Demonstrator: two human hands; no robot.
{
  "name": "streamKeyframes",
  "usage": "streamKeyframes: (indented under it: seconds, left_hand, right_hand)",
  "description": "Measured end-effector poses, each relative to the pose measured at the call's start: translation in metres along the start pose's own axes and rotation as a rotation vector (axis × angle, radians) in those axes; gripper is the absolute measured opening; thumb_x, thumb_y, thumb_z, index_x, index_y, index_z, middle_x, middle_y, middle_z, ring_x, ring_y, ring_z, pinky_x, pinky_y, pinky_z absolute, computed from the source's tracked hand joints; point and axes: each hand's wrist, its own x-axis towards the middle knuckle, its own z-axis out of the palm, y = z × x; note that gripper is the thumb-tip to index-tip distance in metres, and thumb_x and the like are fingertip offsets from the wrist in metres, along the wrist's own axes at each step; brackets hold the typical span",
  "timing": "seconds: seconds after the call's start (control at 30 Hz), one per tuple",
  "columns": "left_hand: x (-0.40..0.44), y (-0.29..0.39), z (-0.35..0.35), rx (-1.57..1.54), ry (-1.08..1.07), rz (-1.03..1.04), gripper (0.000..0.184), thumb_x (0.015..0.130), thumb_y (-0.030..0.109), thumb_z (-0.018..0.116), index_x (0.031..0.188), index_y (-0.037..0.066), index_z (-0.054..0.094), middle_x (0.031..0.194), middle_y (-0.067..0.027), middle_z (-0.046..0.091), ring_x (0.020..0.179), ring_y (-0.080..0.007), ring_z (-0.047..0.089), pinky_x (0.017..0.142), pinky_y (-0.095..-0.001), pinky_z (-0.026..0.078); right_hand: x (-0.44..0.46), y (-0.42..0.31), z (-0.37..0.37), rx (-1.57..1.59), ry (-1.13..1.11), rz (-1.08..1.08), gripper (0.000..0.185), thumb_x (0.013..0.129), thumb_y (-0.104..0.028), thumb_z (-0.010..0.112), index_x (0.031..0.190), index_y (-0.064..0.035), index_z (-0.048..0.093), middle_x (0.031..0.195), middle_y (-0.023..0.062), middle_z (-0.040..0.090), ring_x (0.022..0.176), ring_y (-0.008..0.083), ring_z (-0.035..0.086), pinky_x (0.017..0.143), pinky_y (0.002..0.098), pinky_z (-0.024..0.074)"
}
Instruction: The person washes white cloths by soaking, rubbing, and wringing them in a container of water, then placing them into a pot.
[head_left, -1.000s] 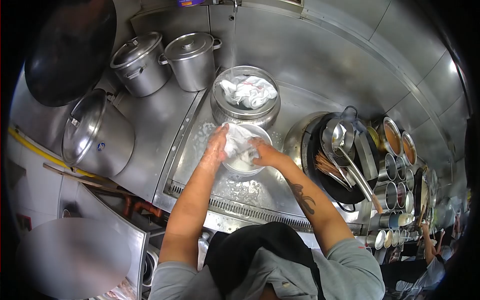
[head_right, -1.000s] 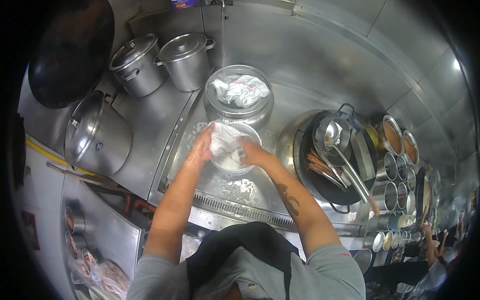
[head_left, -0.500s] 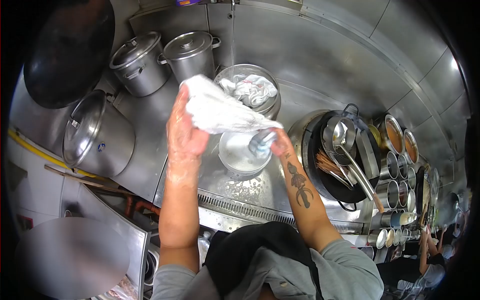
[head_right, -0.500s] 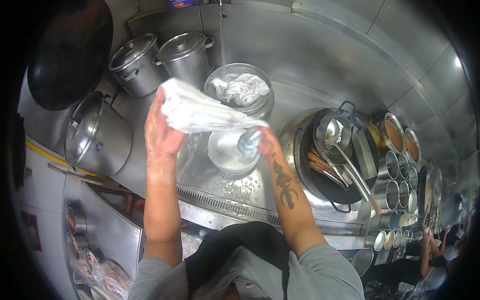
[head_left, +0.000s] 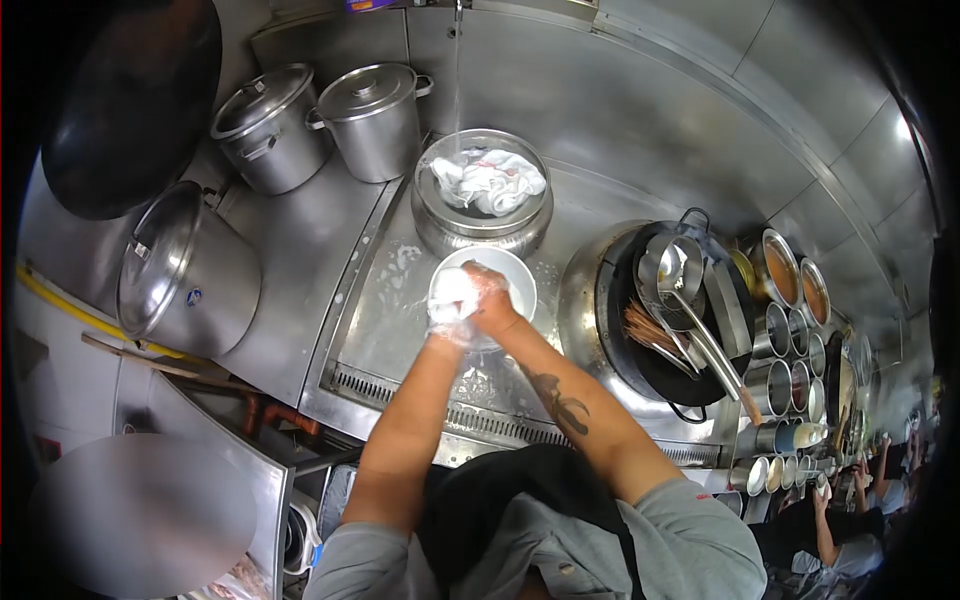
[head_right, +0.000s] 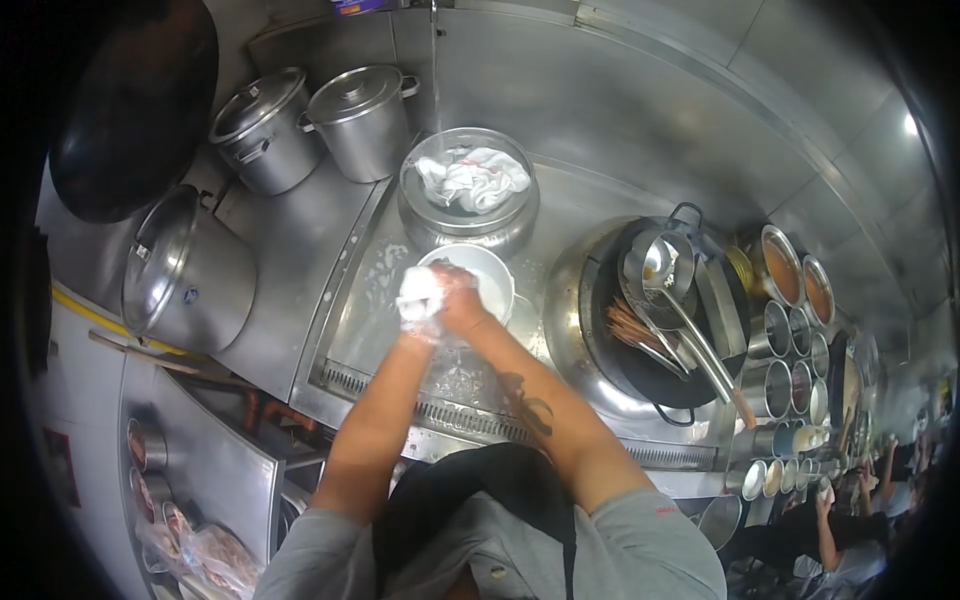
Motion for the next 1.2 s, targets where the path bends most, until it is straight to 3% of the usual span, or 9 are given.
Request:
streamKeyframes:
  seconds: [0.1,0.23,0.47,0.63,0.8,0.87,0.9,1.03,1.2]
  left_hand:
    - [0.010,0.118,0.022,-0.463,0.287,-0.574,0.047,0.091,0.035,0.052,0.126,0.004,0.046,0.130,-0.0125,0.048,0.118,-0.0228,0.049,0.094,-0.0398,0.044]
    - [0.007,0.161,0.019,0.284,0.378,-0.517,0.044,0.091,0.034,0.053,0.123,0.004,0.049,0.112,-0.0108,0.060,0.101,-0.0242,0.060,0.086,-0.0369,0.050]
    - [0.000,0.215,0.067,-0.459,0.116,-0.478,0.033,0.090,0.022,0.058,0.117,0.005,0.054,0.104,-0.0084,0.061,0.093,-0.0193,0.060,0.081,-0.0356,0.050]
    - [-0.005,0.318,0.083,-0.765,0.038,-0.240,0.030,0.087,0.019,0.063,0.112,0.004,0.055,0.100,-0.0080,0.062,0.091,-0.0200,0.061,0.082,-0.0365,0.051]
    - [-0.029,0.326,0.038,-0.756,0.099,-0.109,0.034,0.091,0.030,0.053,0.111,0.003,0.054,0.103,-0.0114,0.062,0.097,-0.0251,0.060,0.087,-0.0422,0.048]
    - [-0.028,0.245,0.015,-0.771,-0.011,-0.117,0.035,0.090,0.037,0.053,0.109,0.008,0.054,0.102,-0.0076,0.060,0.096,-0.0227,0.057,0.086,-0.0409,0.047]
    - [-0.039,0.237,0.046,-0.699,0.316,-0.268,0.039,0.091,0.045,0.049,0.109,0.011,0.051,0.092,-0.0023,0.057,0.084,-0.0153,0.055,0.073,-0.0336,0.048]
    - [-0.045,0.109,0.053,-0.799,0.318,-0.518,0.045,0.090,0.047,0.049,0.118,0.012,0.049,0.109,-0.0042,0.053,0.099,-0.0196,0.052,0.084,-0.0364,0.044]
    - [-0.025,0.080,0.018,-0.652,0.241,-0.397,0.041,0.089,0.033,0.052,0.120,0.007,0.050,0.112,-0.0112,0.057,0.103,-0.0240,0.056,0.089,-0.0395,0.047]
  right_hand:
    - [-0.017,0.047,-0.013,-0.201,-0.095,0.018,0.060,0.067,-0.019,0.069,0.121,-0.0007,0.049,0.117,0.0220,0.055,0.109,0.0370,0.053,0.094,0.0423,0.0415]
    - [-0.031,0.057,-0.036,-0.314,-0.441,0.062,0.073,0.067,-0.020,0.070,0.129,0.0036,0.040,0.129,0.0279,0.044,0.124,0.0383,0.040,0.104,0.0405,0.0318]
    - [-0.008,0.032,-0.043,0.439,-0.434,0.166,0.086,0.068,-0.023,0.075,0.136,0.0046,0.031,0.130,0.0216,0.045,0.125,0.0295,0.041,0.104,0.0352,0.0319]
    - [-0.011,0.032,-0.040,0.708,-0.061,0.730,0.037,0.075,-0.009,0.069,0.110,0.0007,0.059,0.096,0.0094,0.065,0.087,0.0215,0.062,0.076,0.0365,0.0526]
    - [-0.003,0.056,-0.071,1.774,0.259,0.860,0.053,0.089,-0.045,0.047,0.119,-0.0016,0.051,0.110,0.0186,0.060,0.100,0.0357,0.059,0.086,0.0506,0.0479]
    - [0.013,0.019,-0.075,1.885,0.263,0.529,0.065,0.089,-0.058,0.036,0.119,-0.0015,0.050,0.114,0.0210,0.057,0.104,0.0388,0.056,0.090,0.0523,0.0454]
    - [0.017,0.022,-0.066,1.882,0.167,0.425,0.066,0.089,-0.058,0.035,0.120,-0.0015,0.049,0.116,0.0207,0.056,0.104,0.0386,0.056,0.090,0.0518,0.0453]
    - [0.013,-0.027,-0.011,1.094,0.283,0.645,0.042,0.093,-0.031,0.046,0.117,0.0033,0.050,0.099,0.0133,0.063,0.099,0.0233,0.060,0.089,0.0392,0.0470]
    - [-0.002,-0.020,-0.008,0.064,0.081,-0.349,0.034,0.073,-0.015,0.067,0.104,-0.0030,0.060,0.101,0.0160,0.063,0.096,0.0309,0.060,0.088,0.0410,0.0465]
